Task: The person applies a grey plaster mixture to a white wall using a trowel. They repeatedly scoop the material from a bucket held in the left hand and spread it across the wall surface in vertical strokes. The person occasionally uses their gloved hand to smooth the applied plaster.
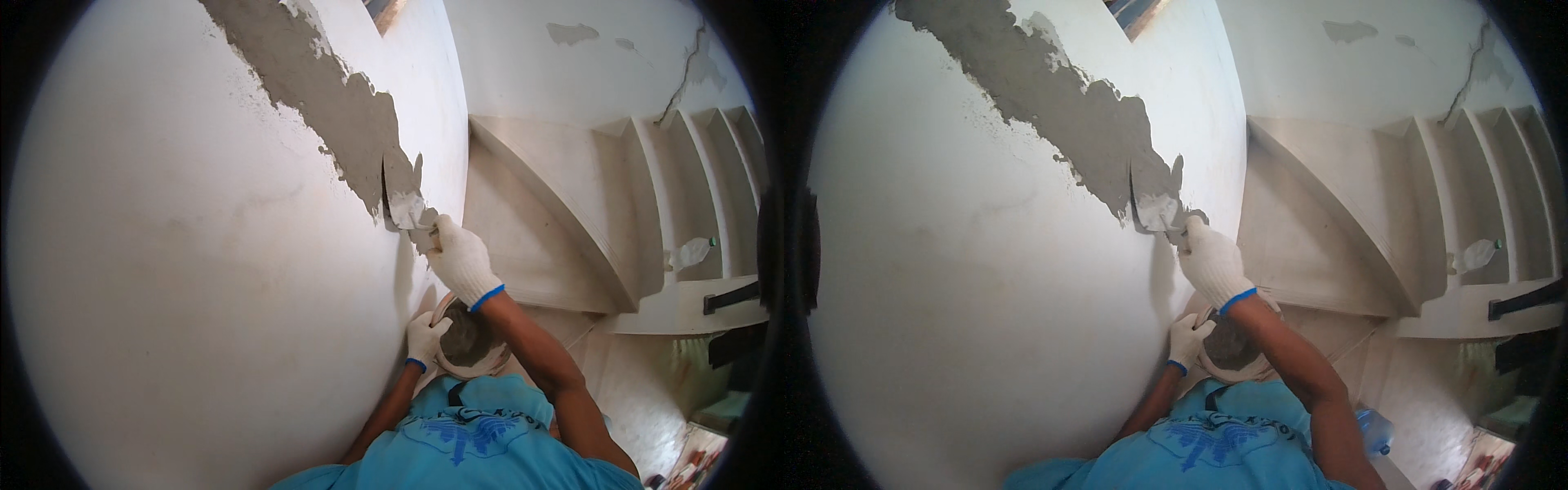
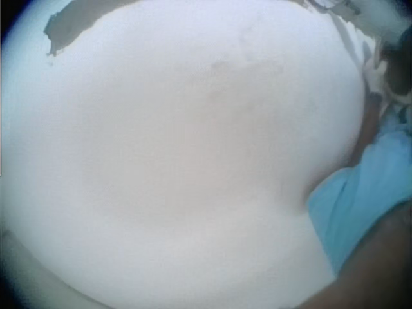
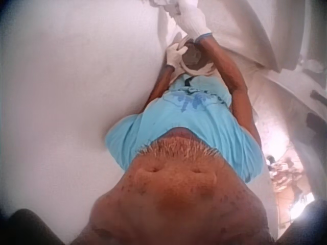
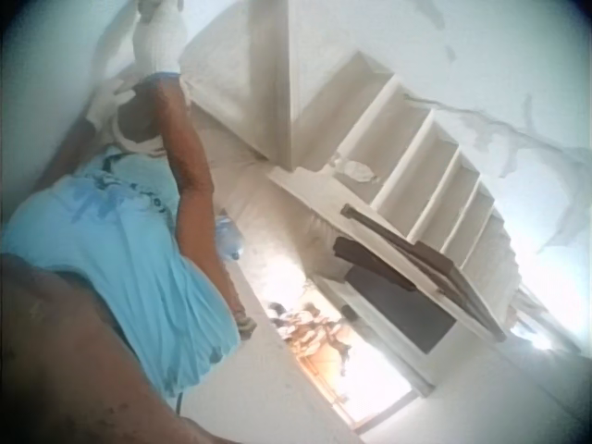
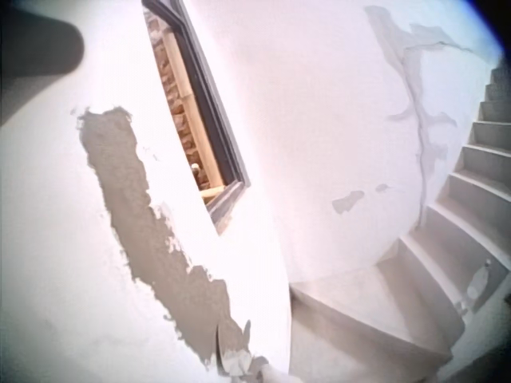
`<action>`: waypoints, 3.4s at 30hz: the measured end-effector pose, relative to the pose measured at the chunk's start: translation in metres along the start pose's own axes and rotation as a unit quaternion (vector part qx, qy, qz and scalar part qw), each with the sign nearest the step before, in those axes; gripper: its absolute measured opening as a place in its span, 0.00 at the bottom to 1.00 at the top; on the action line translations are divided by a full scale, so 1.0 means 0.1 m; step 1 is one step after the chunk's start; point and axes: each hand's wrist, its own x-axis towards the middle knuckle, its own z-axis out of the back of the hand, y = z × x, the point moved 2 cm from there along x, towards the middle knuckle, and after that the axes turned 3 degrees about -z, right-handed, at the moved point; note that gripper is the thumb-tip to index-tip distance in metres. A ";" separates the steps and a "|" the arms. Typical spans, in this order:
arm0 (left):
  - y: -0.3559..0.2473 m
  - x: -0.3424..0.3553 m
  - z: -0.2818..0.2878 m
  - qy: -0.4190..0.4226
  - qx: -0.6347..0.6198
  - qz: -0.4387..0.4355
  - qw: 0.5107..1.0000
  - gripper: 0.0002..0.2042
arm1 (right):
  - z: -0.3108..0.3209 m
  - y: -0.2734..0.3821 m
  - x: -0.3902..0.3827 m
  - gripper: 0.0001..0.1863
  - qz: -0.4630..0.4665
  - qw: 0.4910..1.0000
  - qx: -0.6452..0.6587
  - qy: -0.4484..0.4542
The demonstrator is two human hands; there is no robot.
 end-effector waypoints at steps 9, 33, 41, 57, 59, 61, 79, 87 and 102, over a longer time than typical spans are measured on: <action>0.18 0.00 0.01 -0.002 0.023 -0.026 0.999 0.15 | 0.28 0.58 0.05 0.18 0.060 0.994 0.077 -0.044; 0.49 0.03 0.01 -0.007 0.024 -0.065 0.998 0.07 | -0.09 0.03 -0.45 0.15 -0.032 0.997 0.053 0.053; 0.79 0.01 0.00 -0.044 -0.030 -0.087 0.995 0.08 | -0.14 0.47 -0.26 0.15 0.064 0.992 0.102 -0.043; 1.09 0.12 -0.01 -0.046 -0.047 -0.115 0.991 0.09 | -0.11 0.50 -0.38 0.14 0.032 0.996 0.080 0.009; 1.05 0.14 -0.03 -0.027 -0.033 -0.115 0.992 0.09 | -0.19 0.19 -0.43 0.14 -0.046 0.998 0.027 0.042; 0.74 0.05 -0.01 -0.004 0.031 -0.075 0.997 0.11 | -0.20 -0.05 -0.49 0.14 -0.047 0.997 0.037 0.058; 0.98 0.09 0.03 0.015 0.000 -0.031 0.999 0.15 | 0.03 0.14 -0.51 0.12 -0.025 0.995 0.063 0.068; 1.20 0.14 -0.05 -0.011 -0.052 -0.054 0.997 0.15 | 0.04 0.48 -0.48 0.14 -0.019 0.996 0.062 0.053; 0.52 -0.03 0.00 -0.017 0.022 -0.038 0.999 0.12 | 0.01 0.48 -0.38 0.14 -0.044 0.997 0.046 0.053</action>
